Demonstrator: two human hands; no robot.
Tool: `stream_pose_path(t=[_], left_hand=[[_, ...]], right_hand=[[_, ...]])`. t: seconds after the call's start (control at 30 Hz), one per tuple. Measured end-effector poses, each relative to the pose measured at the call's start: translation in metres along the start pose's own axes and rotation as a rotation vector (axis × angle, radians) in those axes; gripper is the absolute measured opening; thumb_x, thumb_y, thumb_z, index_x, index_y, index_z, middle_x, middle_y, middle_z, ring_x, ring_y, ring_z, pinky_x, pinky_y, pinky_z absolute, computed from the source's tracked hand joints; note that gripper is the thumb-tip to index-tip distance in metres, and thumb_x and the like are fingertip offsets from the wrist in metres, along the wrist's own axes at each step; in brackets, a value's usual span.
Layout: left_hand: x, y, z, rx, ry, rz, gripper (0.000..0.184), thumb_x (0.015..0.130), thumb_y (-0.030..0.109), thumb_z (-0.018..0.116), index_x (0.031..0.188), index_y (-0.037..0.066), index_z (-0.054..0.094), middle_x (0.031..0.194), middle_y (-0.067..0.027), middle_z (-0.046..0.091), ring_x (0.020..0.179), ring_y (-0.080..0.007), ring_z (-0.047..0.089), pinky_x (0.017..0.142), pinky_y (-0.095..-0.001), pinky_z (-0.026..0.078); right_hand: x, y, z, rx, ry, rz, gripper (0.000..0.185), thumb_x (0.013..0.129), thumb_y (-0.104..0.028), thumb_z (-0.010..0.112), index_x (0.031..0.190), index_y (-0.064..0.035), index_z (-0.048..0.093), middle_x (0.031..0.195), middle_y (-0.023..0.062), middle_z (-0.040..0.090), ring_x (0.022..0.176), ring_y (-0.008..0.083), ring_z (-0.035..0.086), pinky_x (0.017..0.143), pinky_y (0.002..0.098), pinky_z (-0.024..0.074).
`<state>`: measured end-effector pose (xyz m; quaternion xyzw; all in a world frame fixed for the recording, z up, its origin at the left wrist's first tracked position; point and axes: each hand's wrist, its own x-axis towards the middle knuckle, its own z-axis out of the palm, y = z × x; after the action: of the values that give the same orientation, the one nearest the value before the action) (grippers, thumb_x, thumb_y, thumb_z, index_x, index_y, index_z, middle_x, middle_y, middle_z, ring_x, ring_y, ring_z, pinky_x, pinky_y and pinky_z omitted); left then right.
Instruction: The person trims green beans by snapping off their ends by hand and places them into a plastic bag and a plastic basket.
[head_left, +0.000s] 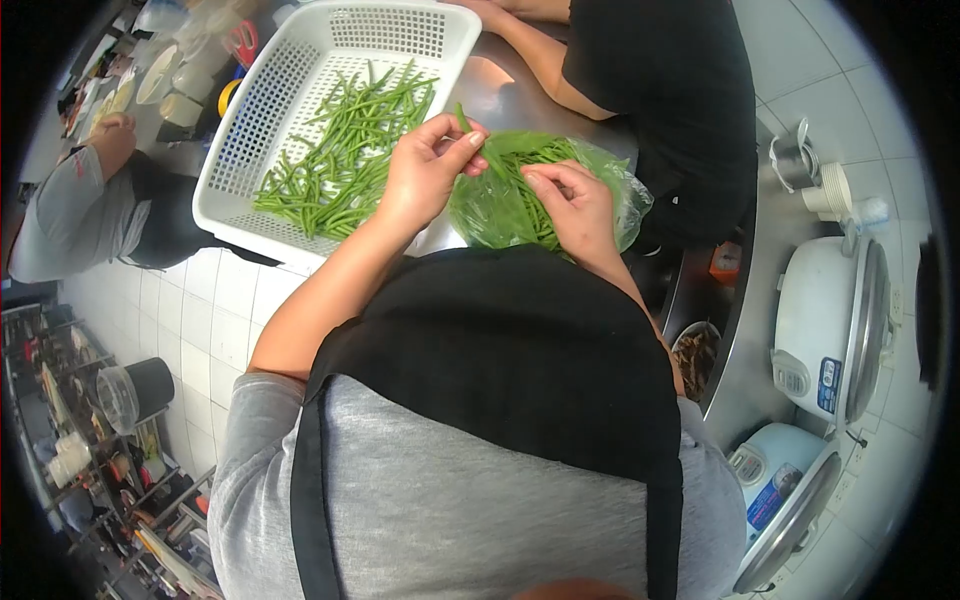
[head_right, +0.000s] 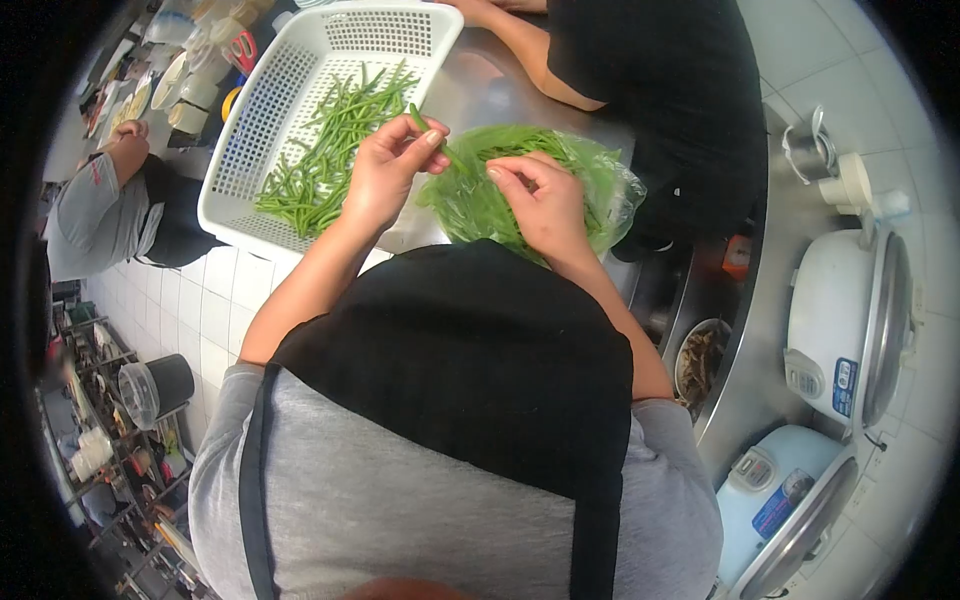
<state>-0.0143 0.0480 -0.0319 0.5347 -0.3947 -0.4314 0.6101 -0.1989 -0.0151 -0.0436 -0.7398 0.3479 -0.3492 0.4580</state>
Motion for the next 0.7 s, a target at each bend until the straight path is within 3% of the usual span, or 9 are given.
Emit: stream_pose_path(t=[0.1, 0.23, 0.33, 0.37, 0.5, 0.57, 0.7], left_hand=[[0.0, -0.007, 0.003, -0.09, 0.022, 0.03, 0.011, 0.09, 0.01, 0.059, 0.093, -0.001, 0.059, 0.076, -0.0033, 0.063, 0.068, -0.008, 0.06, 0.064, -0.0212, 0.05], [-0.006, -0.012, -0.005, -0.036, 0.009, 0.045, 0.011, 0.086, 0.009, 0.063, 0.094, 0.001, 0.061, 0.076, -0.0047, 0.065, 0.068, -0.0091, 0.061, 0.065, -0.0225, 0.049], [-0.013, -0.007, -0.006, 0.326, -0.071, 0.056, 0.012, 0.082, 0.007, 0.066, 0.093, 0.003, 0.064, 0.075, -0.0048, 0.066, 0.068, -0.0097, 0.061, 0.064, -0.0243, 0.049], [-0.016, -0.003, -0.004, 0.445, -0.15, -0.019, 0.015, 0.084, 0.0, 0.062, 0.099, 0.0, 0.062, 0.081, -0.0034, 0.065, 0.072, -0.0065, 0.059, 0.069, -0.022, 0.048], [-0.021, -0.013, 0.011, 0.311, -0.321, -0.109, 0.013, 0.087, 0.002, 0.06, 0.1, 0.0, 0.06, 0.083, -0.0062, 0.066, 0.081, -0.0085, 0.061, 0.074, -0.0242, 0.048], [-0.021, -0.009, 0.011, 0.059, -0.283, -0.136, 0.014, 0.088, 0.003, 0.058, 0.101, 0.0, 0.058, 0.086, -0.0081, 0.067, 0.082, -0.0107, 0.062, 0.077, -0.0252, 0.049], [-0.014, 0.0, -0.004, -0.221, -0.091, -0.053, 0.012, 0.091, 0.008, 0.055, 0.101, 0.001, 0.055, 0.095, -0.0129, 0.067, 0.084, -0.0167, 0.064, 0.08, -0.0286, 0.05]], right_hand=[[-0.001, 0.004, 0.005, -0.024, -0.069, -0.051, 0.012, 0.081, -0.01, 0.067, 0.09, -0.0015, 0.068, 0.08, 0.0066, 0.061, 0.069, 0.0132, 0.057, 0.062, 0.0252, 0.0455], [0.005, 0.005, 0.005, -0.073, -0.031, -0.132, 0.009, 0.082, -0.007, 0.064, 0.085, 0.0009, 0.063, 0.08, 0.007, 0.06, 0.071, 0.0139, 0.057, 0.062, 0.0256, 0.0456], [0.01, 0.004, -0.002, -0.062, 0.051, -0.165, 0.007, 0.082, -0.005, 0.062, 0.084, 0.0013, 0.062, 0.081, 0.006, 0.059, 0.072, 0.013, 0.056, 0.065, 0.0247, 0.0447], [0.011, 0.001, -0.003, -0.056, 0.074, -0.178, 0.006, 0.082, -0.004, 0.062, 0.084, 0.0014, 0.061, 0.081, 0.0056, 0.059, 0.072, 0.0126, 0.055, 0.066, 0.0244, 0.0443], [0.013, -0.009, 0.011, 0.19, 0.056, -0.235, 0.005, 0.081, -0.002, 0.061, 0.085, 0.0012, 0.061, 0.081, 0.0046, 0.058, 0.071, 0.0116, 0.052, 0.067, 0.0238, 0.0428], [0.012, -0.012, 0.011, 0.322, 0.073, -0.181, 0.006, 0.081, -0.002, 0.062, 0.086, 0.0015, 0.06, 0.081, 0.0049, 0.058, 0.072, 0.0115, 0.052, 0.067, 0.0241, 0.0427], [0.012, -0.013, -0.007, -0.025, 0.092, -0.27, 0.007, 0.08, -0.003, 0.065, 0.084, 0.0007, 0.062, 0.079, 0.0064, 0.059, 0.07, 0.0139, 0.053, 0.066, 0.0247, 0.043]])
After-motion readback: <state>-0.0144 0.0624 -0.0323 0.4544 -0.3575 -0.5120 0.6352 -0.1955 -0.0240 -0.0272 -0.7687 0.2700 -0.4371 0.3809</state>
